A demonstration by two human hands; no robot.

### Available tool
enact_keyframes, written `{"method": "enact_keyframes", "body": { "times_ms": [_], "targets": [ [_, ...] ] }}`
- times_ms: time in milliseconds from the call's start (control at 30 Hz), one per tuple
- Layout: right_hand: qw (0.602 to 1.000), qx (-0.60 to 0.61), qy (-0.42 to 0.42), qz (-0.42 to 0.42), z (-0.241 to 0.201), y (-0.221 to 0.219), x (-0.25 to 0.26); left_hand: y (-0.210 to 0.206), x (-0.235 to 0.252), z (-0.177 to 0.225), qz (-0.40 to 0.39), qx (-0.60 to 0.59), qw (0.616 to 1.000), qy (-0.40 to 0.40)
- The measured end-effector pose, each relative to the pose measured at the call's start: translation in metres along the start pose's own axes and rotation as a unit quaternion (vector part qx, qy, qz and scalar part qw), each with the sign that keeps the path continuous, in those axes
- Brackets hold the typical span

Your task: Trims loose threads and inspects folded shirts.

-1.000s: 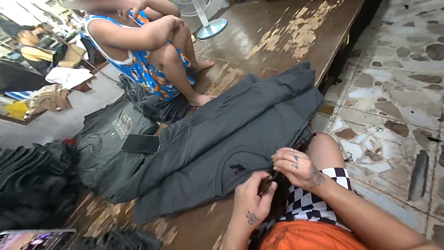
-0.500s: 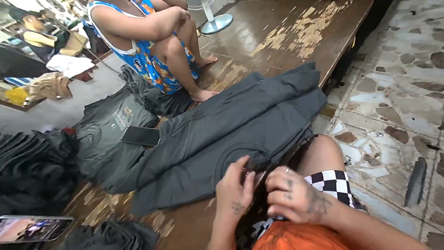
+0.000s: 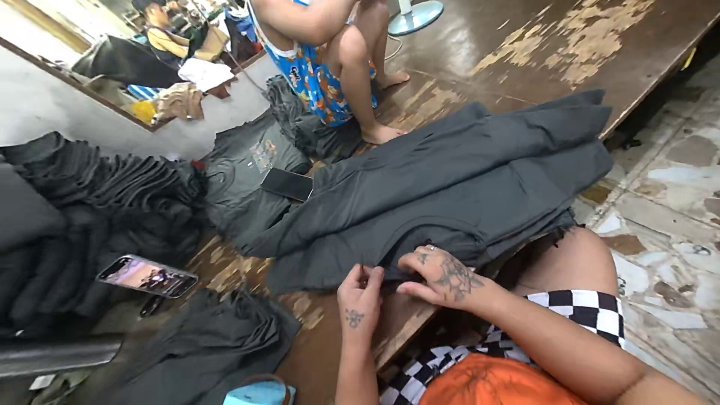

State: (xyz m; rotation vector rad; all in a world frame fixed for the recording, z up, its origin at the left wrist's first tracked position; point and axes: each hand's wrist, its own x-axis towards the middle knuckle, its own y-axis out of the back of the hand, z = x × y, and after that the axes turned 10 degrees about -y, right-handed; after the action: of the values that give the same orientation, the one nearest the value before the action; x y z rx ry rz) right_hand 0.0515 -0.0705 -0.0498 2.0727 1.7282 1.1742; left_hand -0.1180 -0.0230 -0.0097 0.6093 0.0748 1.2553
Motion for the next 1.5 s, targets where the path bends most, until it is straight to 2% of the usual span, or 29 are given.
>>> {"method": "enact_keyframes", "body": {
  "times_ms": [67,167,267,400,533,600,633,700,767,867,967,1100,1167,1267,1333,1500],
  "targets": [
    [1.0,-0.007,-0.016,-0.011,-0.004,-0.003,0.008,-0.003,-0.007,-0.004,0.023,-0.178,0.983,0.023],
    [0.998,0.035,0.034,0.034,0.007,-0.012,0.014,-0.008,-0.007,-0.007,0.043,-0.291,0.953,0.074],
    [0.997,0.072,0.027,0.031,0.012,-0.009,0.01,-0.009,-0.005,-0.007,0.051,-0.312,0.943,0.101],
    [0.995,0.043,-0.036,-0.077,-0.002,0.003,0.016,-0.008,-0.006,-0.008,0.043,-0.316,0.941,0.109],
    [0.999,0.024,0.033,-0.035,0.006,-0.002,0.015,-0.007,-0.007,-0.007,0.04,-0.313,0.944,0.102],
    [0.998,0.039,0.057,0.013,0.012,-0.006,0.01,-0.005,-0.007,-0.007,0.028,-0.279,0.956,0.085],
    [0.996,0.046,0.063,0.035,0.013,-0.007,0.007,-0.003,-0.007,-0.008,0.014,-0.224,0.972,0.064],
    [0.995,0.062,0.06,0.053,0.012,-0.007,-0.002,0.005,-0.007,-0.009,-0.036,-0.033,0.999,-0.008],
    [0.994,0.068,0.058,0.058,0.013,-0.007,-0.009,0.018,-0.005,-0.002,-0.119,0.143,0.98,-0.073],
    [0.994,0.079,0.058,0.052,0.014,-0.007,-0.014,0.034,-0.003,0.013,-0.197,0.258,0.933,-0.154],
    [0.993,0.084,0.059,0.056,0.014,-0.007,-0.014,0.045,-0.001,0.019,-0.224,0.285,0.904,-0.227],
    [0.991,0.095,0.056,0.071,0.014,-0.007,-0.014,0.042,-0.002,0.017,-0.226,0.292,0.893,-0.259],
    [0.992,0.098,0.046,0.066,0.013,-0.006,-0.015,0.037,-0.005,0.01,-0.222,0.282,0.893,-0.27],
    [0.994,0.101,0.016,0.032,0.008,-0.007,-0.014,0.038,-0.009,0.007,-0.224,0.256,0.915,-0.219],
    [0.994,0.108,0.011,0.014,0.007,-0.007,-0.017,0.037,-0.014,0.003,-0.212,0.256,0.918,-0.215],
    [0.991,0.108,0.075,0.032,0.014,-0.006,-0.019,0.028,-0.021,-0.009,-0.135,0.28,0.914,-0.261]
  ]
}}
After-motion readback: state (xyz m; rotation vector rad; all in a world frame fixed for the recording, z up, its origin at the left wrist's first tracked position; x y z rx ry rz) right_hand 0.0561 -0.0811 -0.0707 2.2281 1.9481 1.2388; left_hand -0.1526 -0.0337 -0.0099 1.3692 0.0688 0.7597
